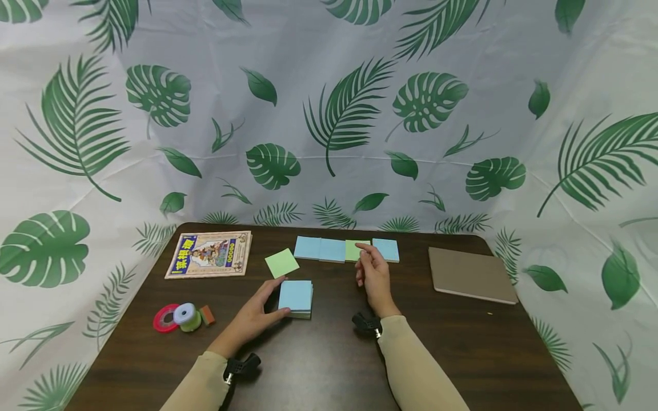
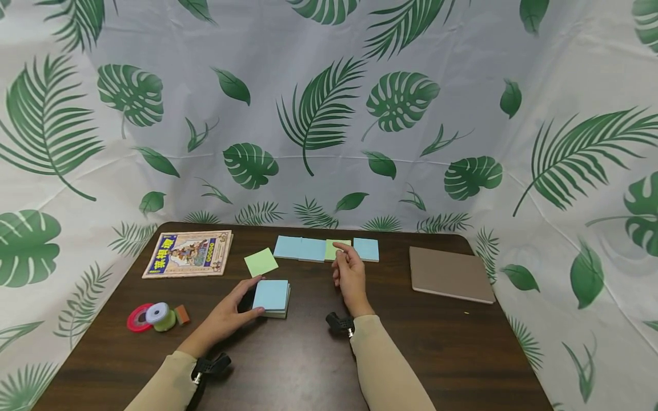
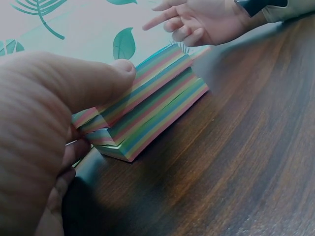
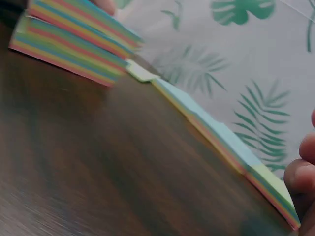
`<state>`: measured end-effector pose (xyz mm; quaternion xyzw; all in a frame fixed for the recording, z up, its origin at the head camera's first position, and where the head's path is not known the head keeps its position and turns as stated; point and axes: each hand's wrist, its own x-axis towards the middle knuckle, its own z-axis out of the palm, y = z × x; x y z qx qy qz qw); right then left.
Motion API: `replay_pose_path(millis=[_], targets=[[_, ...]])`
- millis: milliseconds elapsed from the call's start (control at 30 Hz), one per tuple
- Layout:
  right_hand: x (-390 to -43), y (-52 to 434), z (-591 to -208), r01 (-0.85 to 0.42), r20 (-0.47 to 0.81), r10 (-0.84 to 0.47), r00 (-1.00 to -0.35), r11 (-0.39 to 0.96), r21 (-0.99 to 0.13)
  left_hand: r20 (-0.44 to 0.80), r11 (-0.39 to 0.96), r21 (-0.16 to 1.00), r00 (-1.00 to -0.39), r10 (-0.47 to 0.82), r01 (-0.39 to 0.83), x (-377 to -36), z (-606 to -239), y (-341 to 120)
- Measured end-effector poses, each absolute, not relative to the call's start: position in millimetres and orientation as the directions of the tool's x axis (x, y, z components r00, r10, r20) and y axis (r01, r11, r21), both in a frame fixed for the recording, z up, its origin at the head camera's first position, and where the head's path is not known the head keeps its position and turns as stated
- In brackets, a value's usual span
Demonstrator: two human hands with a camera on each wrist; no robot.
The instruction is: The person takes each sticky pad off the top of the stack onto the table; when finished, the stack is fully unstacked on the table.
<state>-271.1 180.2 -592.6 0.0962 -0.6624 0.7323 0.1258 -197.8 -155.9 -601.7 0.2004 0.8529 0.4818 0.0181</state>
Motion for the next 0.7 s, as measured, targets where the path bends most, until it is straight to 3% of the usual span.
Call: replay_pose_path(millis=[433, 700], targets=[[-256, 143, -597, -0.258, 0.265, -0.218, -0.939, -0.060, -0.964, 0.142, 0.475, 0.823, -0.923, 0.358, 0.311, -197, -601, -157], [-247, 131, -596, -0.243, 0.188, -0.381, -0.905, 0.102, -0.965, 0.145, 0.472, 0.825, -0.924, 0.354, 0.310, -198, -600, -156]])
